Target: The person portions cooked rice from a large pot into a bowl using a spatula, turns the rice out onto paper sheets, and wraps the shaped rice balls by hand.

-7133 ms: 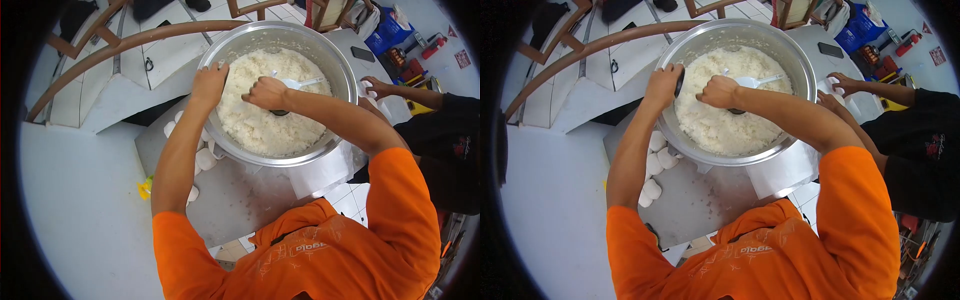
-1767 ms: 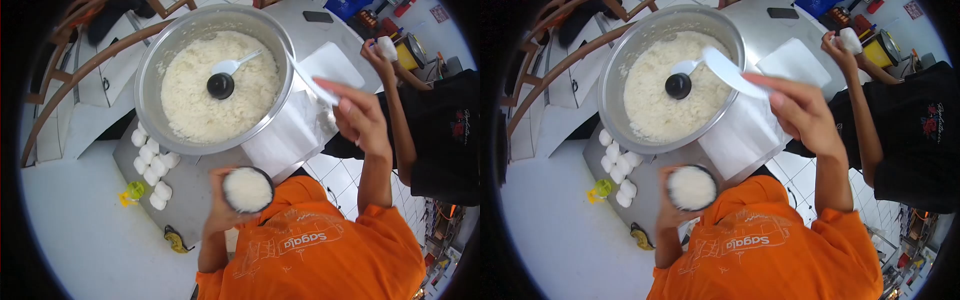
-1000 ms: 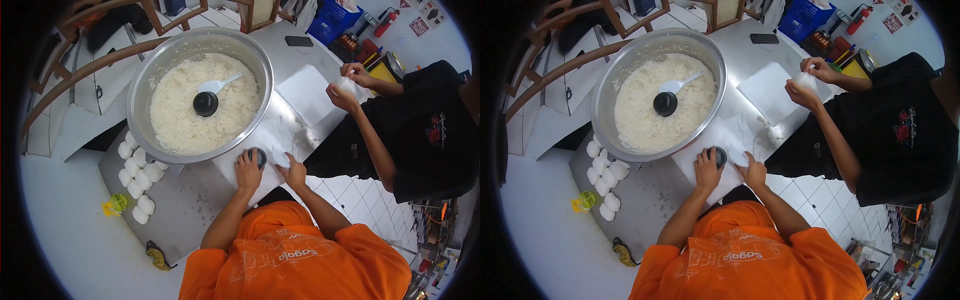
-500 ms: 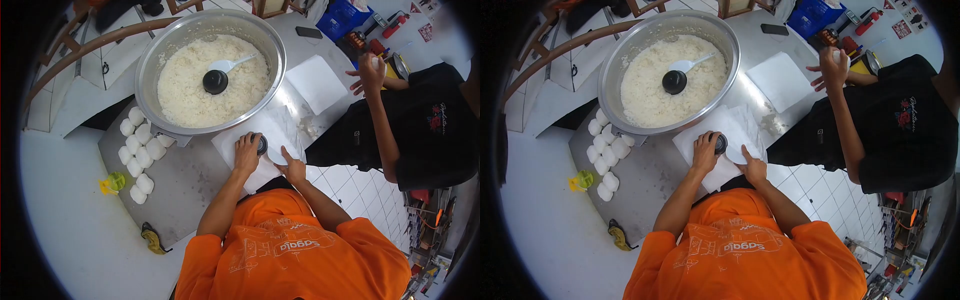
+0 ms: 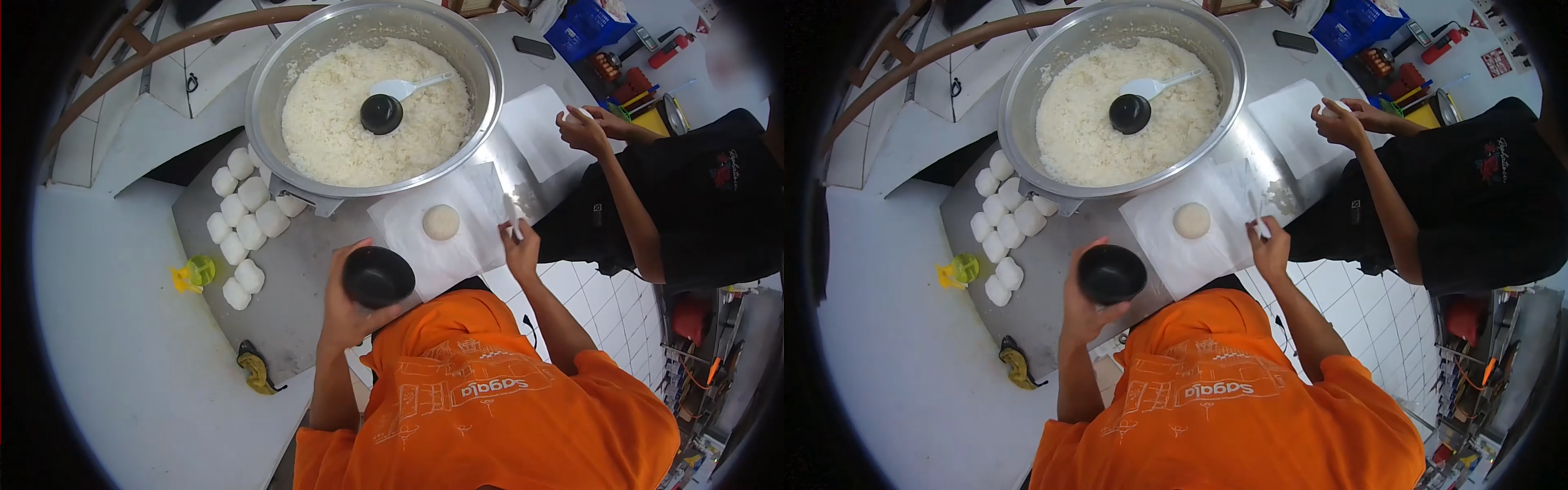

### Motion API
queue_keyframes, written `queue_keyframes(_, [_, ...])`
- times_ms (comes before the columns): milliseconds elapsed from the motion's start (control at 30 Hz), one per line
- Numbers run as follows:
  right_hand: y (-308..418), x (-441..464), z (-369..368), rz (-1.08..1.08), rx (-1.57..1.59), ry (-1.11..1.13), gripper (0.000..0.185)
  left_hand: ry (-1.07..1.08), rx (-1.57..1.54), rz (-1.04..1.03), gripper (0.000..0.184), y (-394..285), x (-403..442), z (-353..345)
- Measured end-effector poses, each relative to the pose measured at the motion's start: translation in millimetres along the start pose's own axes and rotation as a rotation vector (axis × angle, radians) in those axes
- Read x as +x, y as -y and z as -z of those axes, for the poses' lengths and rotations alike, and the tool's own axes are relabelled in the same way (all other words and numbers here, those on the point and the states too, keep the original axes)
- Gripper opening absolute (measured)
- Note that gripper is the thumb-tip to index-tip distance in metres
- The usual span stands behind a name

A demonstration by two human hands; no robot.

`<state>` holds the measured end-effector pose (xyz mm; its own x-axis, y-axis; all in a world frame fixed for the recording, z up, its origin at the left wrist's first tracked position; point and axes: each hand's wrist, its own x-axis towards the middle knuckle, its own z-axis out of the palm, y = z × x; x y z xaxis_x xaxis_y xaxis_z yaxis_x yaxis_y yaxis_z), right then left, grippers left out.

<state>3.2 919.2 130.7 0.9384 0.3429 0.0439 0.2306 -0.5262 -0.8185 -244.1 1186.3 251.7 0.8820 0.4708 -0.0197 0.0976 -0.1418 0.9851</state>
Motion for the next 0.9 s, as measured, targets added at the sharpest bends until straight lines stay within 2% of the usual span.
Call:
queue_keyframes(67, [21.2,19.8,-0.7,0.118,0.017,-0.126,0.014,-0.062,-0.075,-0.106,0.109,-35.4,-3.5,18.2])
queue_keyframes(133, [58.5,32.4,3.3,0.093,0.128,-0.103,0.014,-0.296,-0.108,-0.202,0.111,-64.2,12.9,30.8])
queue_keyframes(200, [90.8,42.8,0.1,0.272,0.284,-0.201,0.013,-0.461,-0.030,-0.329,0.115,-81.0,39.7,48.1])
queue_keyframes(233, [96.6,44.4,12.6,0.058,0.197,-0.053,0.023,-0.517,0.095,-0.390,0.113,-86.3,51.9,58.4])
queue_keyframes(267, [110.7,46.8,15.7,0.154,0.191,-0.036,0.030,-0.565,0.218,-0.445,0.112,-91.6,59.6,66.2])
queue_keyframes(400, [154.7,67.1,31.0,0.491,0.088,0.018,0.061,-0.677,0.306,-0.423,0.103,-111.1,78.1,84.9])
queue_keyframes(500, [174.8,72.4,47.5,0.555,-0.047,0.039,0.061,-0.770,0.346,-0.484,0.098,-101.7,76.7,92.3])
queue_keyframes(600, [174.5,73.6,61.4,0.619,-0.046,-0.055,0.059,-0.644,0.289,-0.339,0.099,-56.8,45.3,75.5])
queue_keyframes(667, [169.1,72.0,63.9,0.609,0.007,-0.103,0.057,-0.352,0.351,0.006,0.098,4.2,19.1,58.3])
queue_keyframes(733, [161.6,67.4,57.4,0.579,0.022,-0.098,0.058,-0.334,0.300,0.158,0.095,99.8,-9.0,28.4])
queue_keyframes(833, [154.7,55.3,47.2,0.564,0.012,-0.057,0.058,-0.514,0.395,0.133,0.099,131.3,-19.0,17.1])
queue_keyframes(900, [159.7,55.4,37.0,0.573,0.054,-0.017,0.056,-0.547,0.472,0.187,0.100,125.0,-10.7,26.0])
